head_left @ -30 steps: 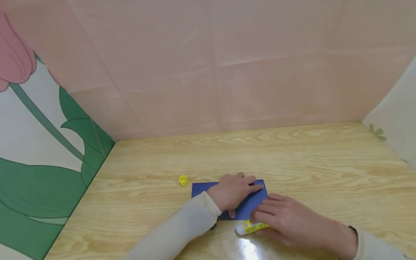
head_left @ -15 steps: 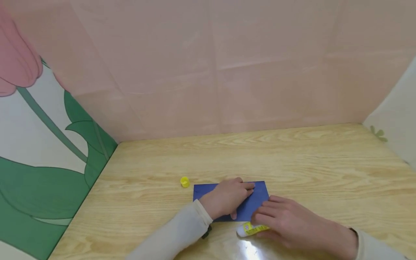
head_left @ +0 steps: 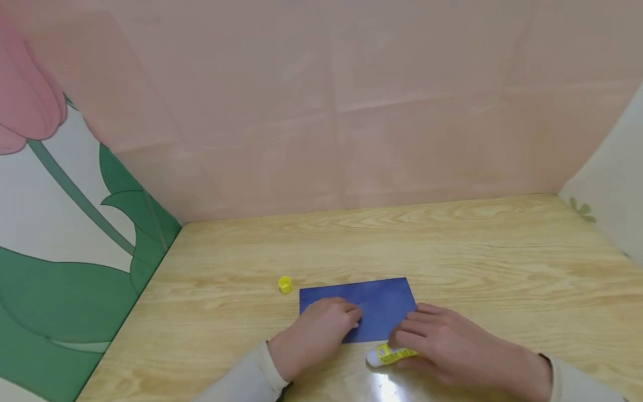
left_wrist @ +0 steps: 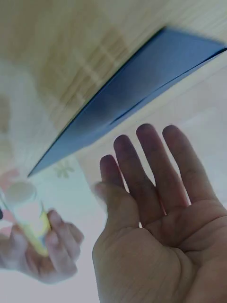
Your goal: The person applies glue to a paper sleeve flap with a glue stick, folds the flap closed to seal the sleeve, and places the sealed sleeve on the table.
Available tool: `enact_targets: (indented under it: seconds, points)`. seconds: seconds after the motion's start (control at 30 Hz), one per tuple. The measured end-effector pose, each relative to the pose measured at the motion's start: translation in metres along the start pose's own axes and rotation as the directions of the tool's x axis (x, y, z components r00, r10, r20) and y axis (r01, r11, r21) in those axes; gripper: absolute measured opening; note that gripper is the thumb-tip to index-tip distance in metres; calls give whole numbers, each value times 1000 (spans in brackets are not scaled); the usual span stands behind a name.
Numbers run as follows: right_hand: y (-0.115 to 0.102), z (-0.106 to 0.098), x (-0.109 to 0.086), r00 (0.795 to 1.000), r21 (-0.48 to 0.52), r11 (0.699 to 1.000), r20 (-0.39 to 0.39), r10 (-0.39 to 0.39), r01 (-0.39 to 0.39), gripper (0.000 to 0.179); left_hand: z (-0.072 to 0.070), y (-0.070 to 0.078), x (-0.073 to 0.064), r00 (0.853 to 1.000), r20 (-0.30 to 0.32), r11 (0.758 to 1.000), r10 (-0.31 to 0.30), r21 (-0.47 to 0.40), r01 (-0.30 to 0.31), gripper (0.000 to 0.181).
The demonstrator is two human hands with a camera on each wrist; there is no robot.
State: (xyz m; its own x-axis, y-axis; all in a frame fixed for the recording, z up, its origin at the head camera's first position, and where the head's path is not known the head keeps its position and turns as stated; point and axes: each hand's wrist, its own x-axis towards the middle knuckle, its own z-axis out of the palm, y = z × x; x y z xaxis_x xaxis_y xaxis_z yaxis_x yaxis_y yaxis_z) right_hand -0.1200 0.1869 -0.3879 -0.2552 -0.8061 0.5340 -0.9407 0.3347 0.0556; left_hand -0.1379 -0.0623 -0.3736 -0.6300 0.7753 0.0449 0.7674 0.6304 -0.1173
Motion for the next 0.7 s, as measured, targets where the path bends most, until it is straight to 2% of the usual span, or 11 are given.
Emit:
enact_targets:
  seconds: [0.07, 0.13, 0.27, 0.5, 0.57, 0.7]
  points:
    - [0, 0, 1, 1000, -2, 1000, 10, 0, 0, 25, -1, 0, -16, 999, -5, 999, -49, 14, 49, 19]
    - [1, 1, 1, 1000, -2, 1000, 18, -5, 5, 23, -1, 2, -31, 996, 16, 995, -93, 29, 92, 18]
    - [1, 0, 2, 999, -3, 1000, 36, -5, 5, 20, 2, 7, -47, 989, 68, 991, -129, 29, 127, 26]
    - [-2, 2, 1, 1000, -10, 1000, 9, -9, 9, 22, 9, 7, -49, 975, 185, 990, -124, -42, 134, 38]
    - [-3, 3, 1, 1000, -13, 1000, 2, -14, 14, 22, 10, 7, -49, 975, 186, 989, -125, -57, 138, 39]
    - [-2, 3, 1, 1000, -18, 1000, -6, -21, 21, 21, 10, 7, -49, 981, 151, 990, -119, -54, 128, 40]
